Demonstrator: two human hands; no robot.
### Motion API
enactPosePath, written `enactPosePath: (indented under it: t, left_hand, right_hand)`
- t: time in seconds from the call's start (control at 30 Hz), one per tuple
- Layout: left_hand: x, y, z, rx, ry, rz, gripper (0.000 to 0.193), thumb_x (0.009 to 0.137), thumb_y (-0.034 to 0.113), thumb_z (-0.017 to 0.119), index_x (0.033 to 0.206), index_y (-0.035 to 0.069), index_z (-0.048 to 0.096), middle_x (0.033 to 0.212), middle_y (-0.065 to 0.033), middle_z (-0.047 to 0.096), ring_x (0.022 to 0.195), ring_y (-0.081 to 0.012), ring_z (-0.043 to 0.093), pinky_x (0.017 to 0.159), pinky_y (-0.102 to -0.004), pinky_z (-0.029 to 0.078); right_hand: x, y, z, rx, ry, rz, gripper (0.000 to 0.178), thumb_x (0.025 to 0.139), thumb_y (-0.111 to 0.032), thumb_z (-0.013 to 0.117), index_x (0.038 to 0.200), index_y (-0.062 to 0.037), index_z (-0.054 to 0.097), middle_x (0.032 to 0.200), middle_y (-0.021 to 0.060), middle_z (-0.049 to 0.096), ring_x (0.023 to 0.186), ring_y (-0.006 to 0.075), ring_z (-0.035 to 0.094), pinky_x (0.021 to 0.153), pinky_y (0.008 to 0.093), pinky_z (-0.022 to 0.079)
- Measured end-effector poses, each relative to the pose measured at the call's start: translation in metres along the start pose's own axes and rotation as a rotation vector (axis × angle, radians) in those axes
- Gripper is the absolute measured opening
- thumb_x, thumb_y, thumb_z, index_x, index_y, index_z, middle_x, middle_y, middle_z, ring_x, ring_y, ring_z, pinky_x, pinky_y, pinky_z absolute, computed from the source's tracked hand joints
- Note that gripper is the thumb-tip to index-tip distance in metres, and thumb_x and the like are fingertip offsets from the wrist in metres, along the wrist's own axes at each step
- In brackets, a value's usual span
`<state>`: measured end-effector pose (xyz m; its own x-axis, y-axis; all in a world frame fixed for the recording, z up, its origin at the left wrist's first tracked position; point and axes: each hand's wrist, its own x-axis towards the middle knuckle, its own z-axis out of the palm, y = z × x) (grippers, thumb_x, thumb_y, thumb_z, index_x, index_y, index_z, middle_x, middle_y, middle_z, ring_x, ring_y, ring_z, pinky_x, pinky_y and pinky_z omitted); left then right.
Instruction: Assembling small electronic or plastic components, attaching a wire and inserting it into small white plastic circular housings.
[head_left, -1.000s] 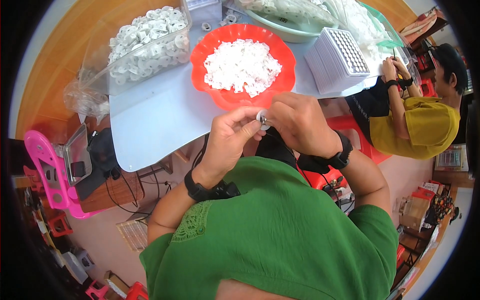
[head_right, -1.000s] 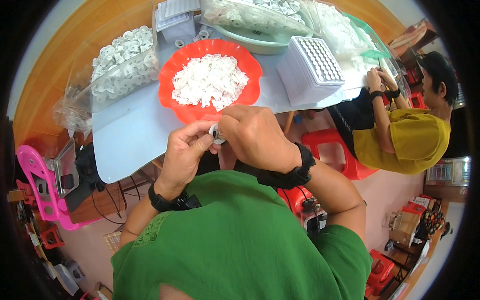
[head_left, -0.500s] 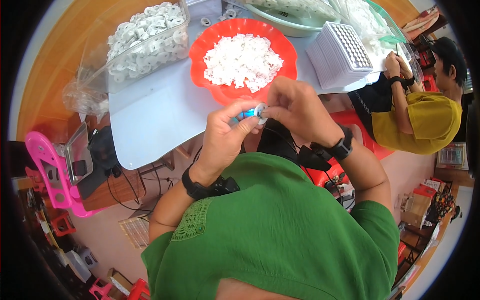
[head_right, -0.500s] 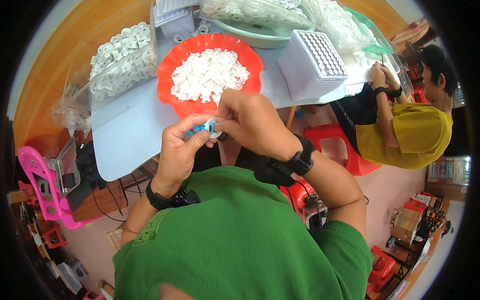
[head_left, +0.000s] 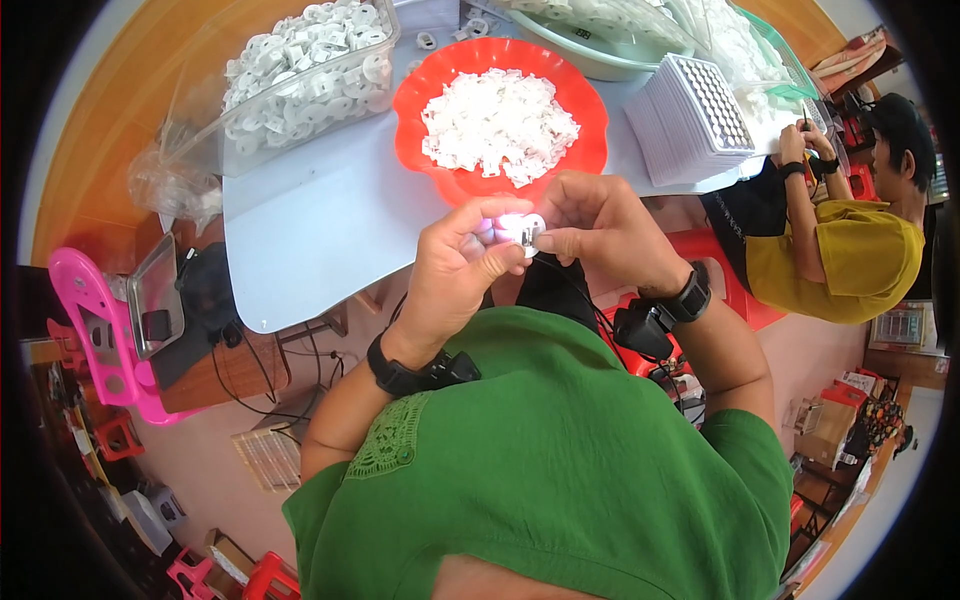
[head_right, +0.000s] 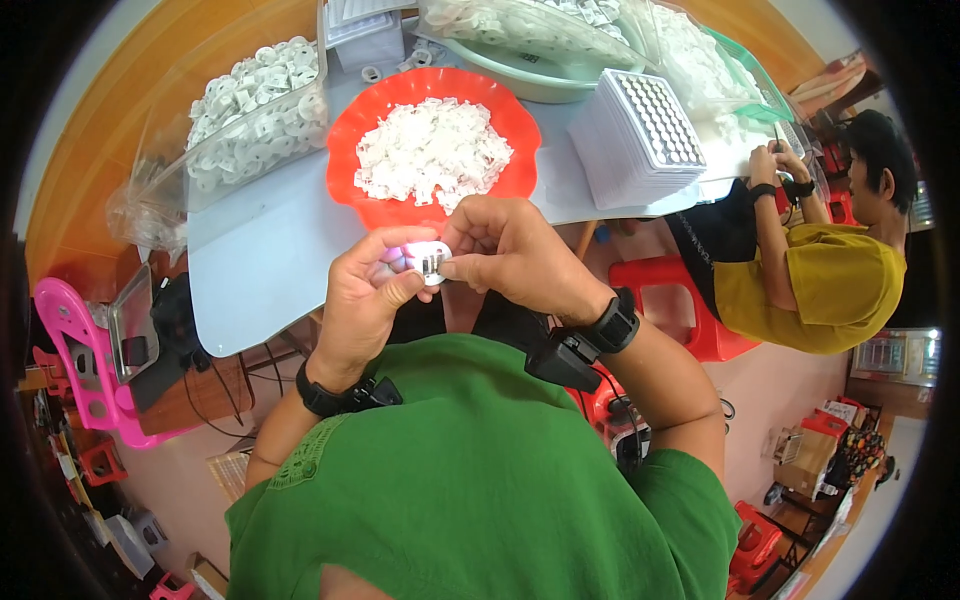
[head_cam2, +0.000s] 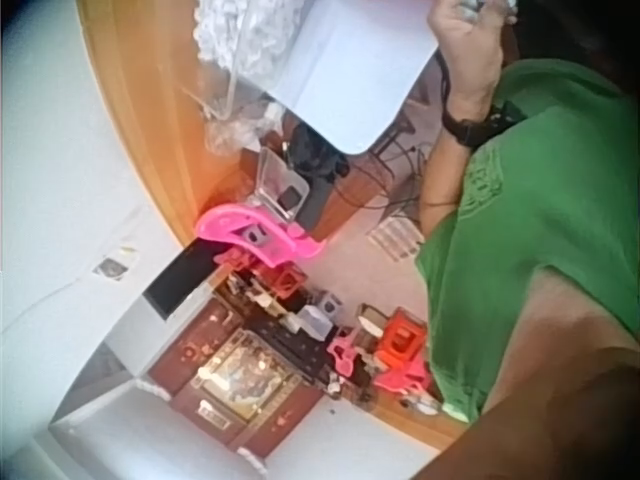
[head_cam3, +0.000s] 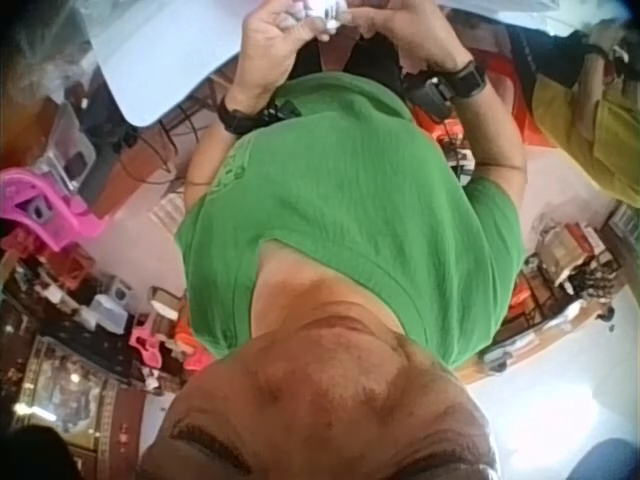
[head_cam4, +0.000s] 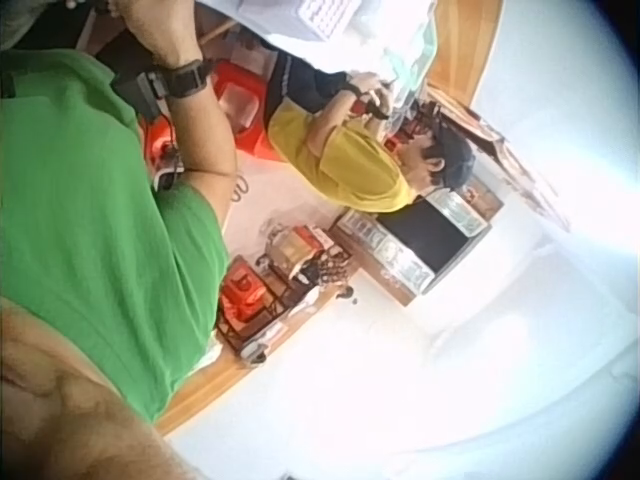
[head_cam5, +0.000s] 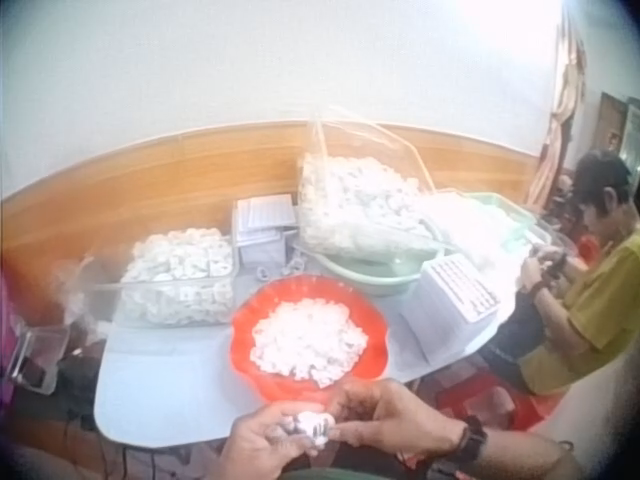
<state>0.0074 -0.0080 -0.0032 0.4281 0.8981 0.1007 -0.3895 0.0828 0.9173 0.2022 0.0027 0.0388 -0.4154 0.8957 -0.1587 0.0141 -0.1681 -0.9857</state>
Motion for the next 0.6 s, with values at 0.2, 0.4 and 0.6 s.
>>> enactPosePath:
  t: [0.2,0.4,0.6]
  left_hand:
    - [-0.004,-0.003,-0.003,0.052,-0.034,0.02,0.038,0.087,-0.001,0.062,0.123,-0.002,0.05,0.102,-0.0073,0.061,0.086,-0.0086,0.058,0.076,-0.0227,0.05]
    - [-0.007,0.002,-0.002,-0.021,-0.017,0.038,0.043,0.086,-0.004,0.06,0.127,-0.003,0.045,0.105,-0.0079,0.06,0.092,-0.0105,0.058,0.082,-0.0239,0.049]
    - [-0.007,0.002,-0.001,-0.101,0.012,0.035,0.049,0.084,-0.001,0.066,0.127,-0.004,0.044,0.105,-0.0088,0.059,0.092,-0.012,0.059,0.082,-0.0242,0.051]
  right_hand:
    - [0.003,0.006,0.005,0.103,0.024,0.048,0.008,0.079,0.002,0.067,0.081,-0.0013,0.06,0.074,0.0005,0.062,0.061,0.0048,0.056,0.054,0.0192,0.044]
    - [-0.006,-0.01,0.014,-0.579,0.126,-0.327,0.013,0.076,-0.002,0.069,0.082,-0.0025,0.058,0.073,0.0045,0.061,0.061,0.0106,0.058,0.051,0.0249,0.044]
    - [-0.005,0.002,0.024,-0.968,0.239,-0.837,0.022,0.064,0.003,0.068,0.083,-0.0024,0.057,0.079,0.0096,0.056,0.064,0.0258,0.056,0.051,0.033,0.045]
